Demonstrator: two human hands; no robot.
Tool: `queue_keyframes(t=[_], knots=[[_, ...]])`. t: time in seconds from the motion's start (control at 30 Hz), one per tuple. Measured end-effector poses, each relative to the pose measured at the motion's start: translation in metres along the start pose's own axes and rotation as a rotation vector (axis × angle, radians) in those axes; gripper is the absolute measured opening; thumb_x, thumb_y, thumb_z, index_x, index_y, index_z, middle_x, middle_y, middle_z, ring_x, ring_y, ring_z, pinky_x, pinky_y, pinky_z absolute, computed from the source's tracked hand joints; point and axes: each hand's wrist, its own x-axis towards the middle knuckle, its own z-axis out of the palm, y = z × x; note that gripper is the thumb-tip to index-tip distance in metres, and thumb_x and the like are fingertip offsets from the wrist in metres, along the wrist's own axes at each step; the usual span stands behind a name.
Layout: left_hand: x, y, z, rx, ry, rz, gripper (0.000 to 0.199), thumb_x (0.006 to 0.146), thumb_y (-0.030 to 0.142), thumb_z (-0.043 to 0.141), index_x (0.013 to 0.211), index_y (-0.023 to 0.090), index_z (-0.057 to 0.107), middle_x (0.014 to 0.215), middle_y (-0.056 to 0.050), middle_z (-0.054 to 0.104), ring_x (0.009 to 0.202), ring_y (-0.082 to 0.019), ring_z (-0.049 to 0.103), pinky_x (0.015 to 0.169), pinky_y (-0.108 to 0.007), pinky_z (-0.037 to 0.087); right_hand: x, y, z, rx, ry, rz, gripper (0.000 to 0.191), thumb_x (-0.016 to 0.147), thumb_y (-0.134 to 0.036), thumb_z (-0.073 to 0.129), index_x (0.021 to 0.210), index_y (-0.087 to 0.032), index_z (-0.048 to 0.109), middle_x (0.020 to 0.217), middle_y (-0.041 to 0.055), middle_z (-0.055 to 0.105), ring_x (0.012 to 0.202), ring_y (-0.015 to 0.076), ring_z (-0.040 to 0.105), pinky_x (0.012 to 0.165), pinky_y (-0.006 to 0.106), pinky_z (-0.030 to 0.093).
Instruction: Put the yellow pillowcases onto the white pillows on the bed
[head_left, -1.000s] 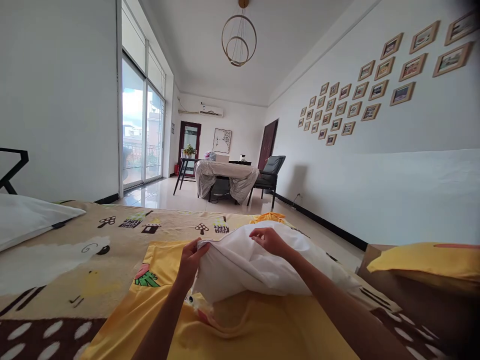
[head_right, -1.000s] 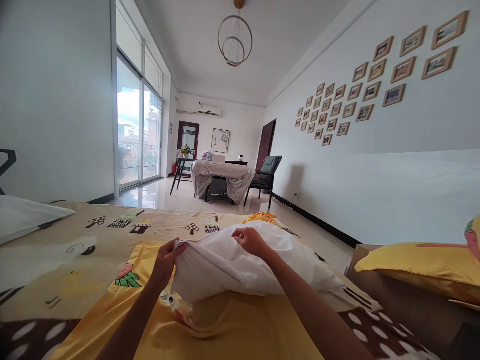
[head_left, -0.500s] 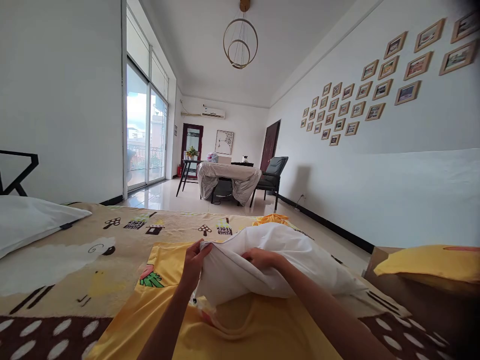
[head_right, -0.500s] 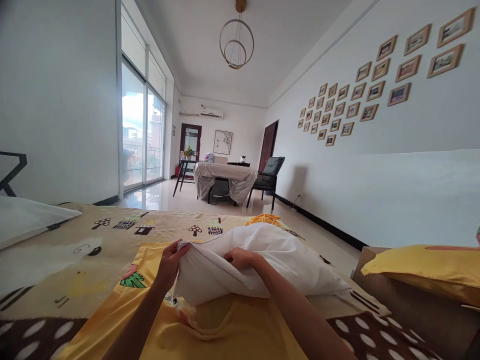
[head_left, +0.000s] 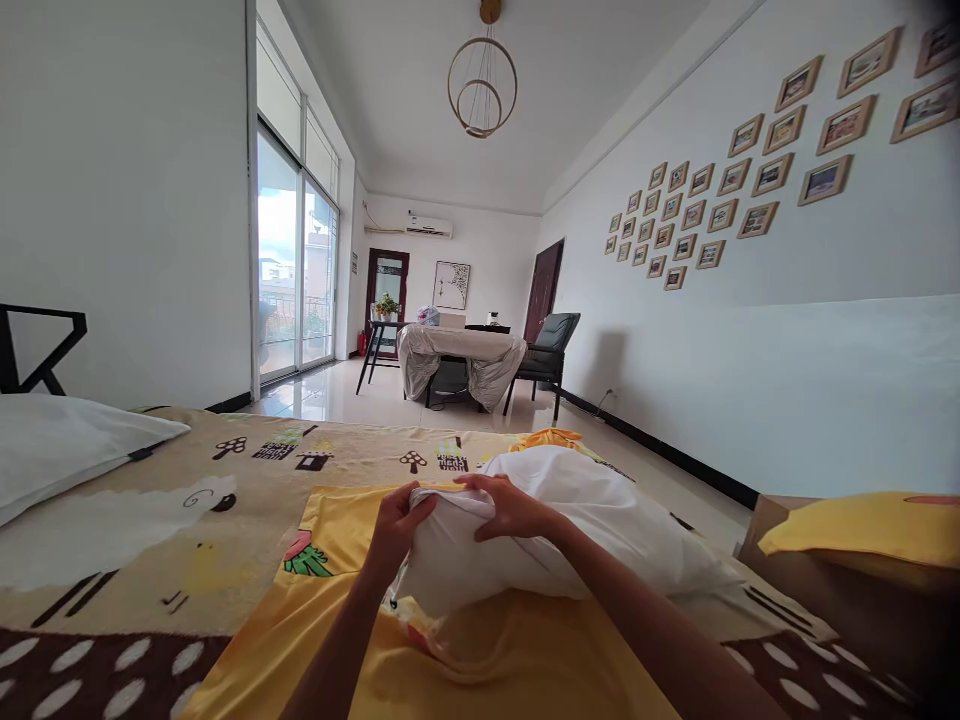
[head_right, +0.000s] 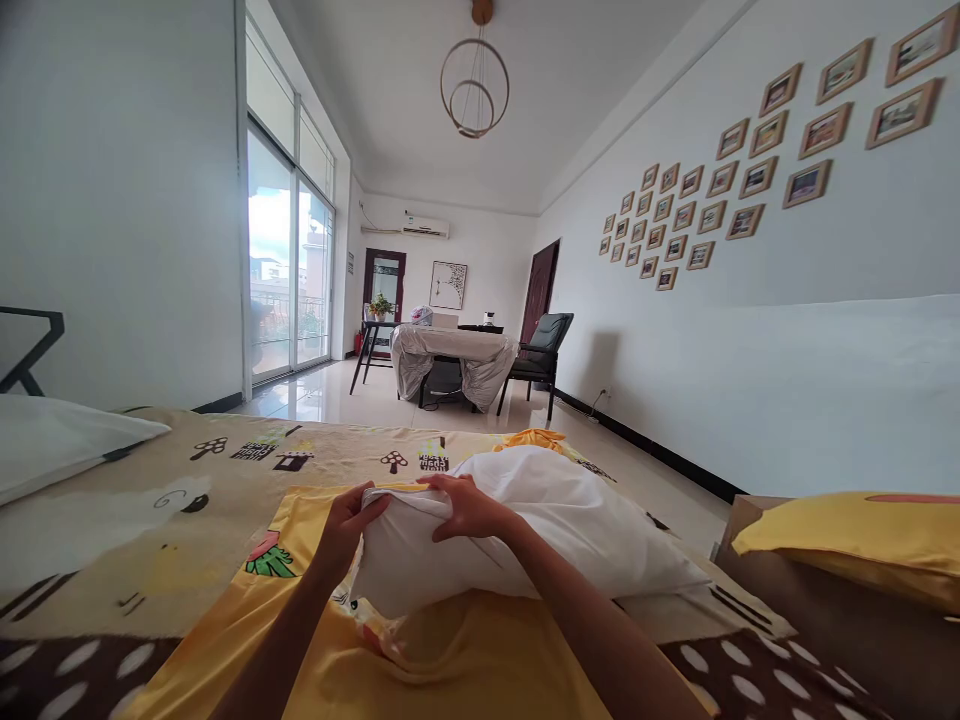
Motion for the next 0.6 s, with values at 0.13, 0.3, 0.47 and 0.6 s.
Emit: queue_keyframes(t=[0.13, 0.3, 0.47, 0.6], knots=[[0.001, 0.002, -0.002, 0.054, -0.026, 0.026, 0.045, 0.061, 0.048, 0.073, 0.055, 0.018, 0.04, 0.053, 0.007, 0.034, 0.053, -0.007, 0.031, 0.049, -0.019, 0.026, -0.003, 0.006, -0.005, 0.066, 0.133, -0.02, 0.043, 0.064, -0.044, 0.078, 0.097, -0.019, 0.067, 0.101, 0.0058, 0.066, 0.096, 0.0252, 0.058, 0.092, 0.039, 0.038], [0.002, 0.003, -0.004, 0.134, -0.053, 0.053, 0.043, 0.064, 0.047, 0.072, 0.054, 0.018, 0.042, 0.054, 0.006, 0.036, 0.055, -0.009, 0.033, 0.051, -0.02, 0.028, -0.006, -0.009, 0.005, 0.0, 0.271, -0.069, 0.011, 0.085, -0.029, 0.058, 0.083, -0.02, 0.062, 0.088, 0.0041, 0.067, 0.085, 0.0205, 0.058, 0.088, 0.039, 0.038], [-0.001, 0.008, -0.002, 0.358, -0.026, 0.138, 0.04, 0.07, 0.044, 0.065, 0.052, 0.018, 0.042, 0.053, 0.005, 0.037, 0.058, -0.011, 0.036, 0.055, -0.022, 0.03, -0.004, -0.018, 0.026, -0.014, 0.345, -0.089, 0.012, 0.09, -0.021, 0.046, 0.086, -0.021, 0.057, 0.087, 0.0059, 0.062, 0.083, 0.0195, 0.056, 0.075, 0.031, 0.043], [-0.006, 0.008, 0.006, 0.467, -0.027, 0.168, 0.027, 0.071, 0.044, 0.064, 0.074, 0.019, 0.055, 0.068, 0.001, 0.055, 0.069, -0.016, 0.051, 0.067, -0.025, 0.038, -0.002, -0.012, 0.035, 0.034, 0.453, -0.077, 0.015, 0.091, -0.023, 0.042, 0.079, -0.022, 0.05, 0.084, 0.0045, 0.058, 0.078, 0.0183, 0.055, 0.072, 0.03, 0.044]])
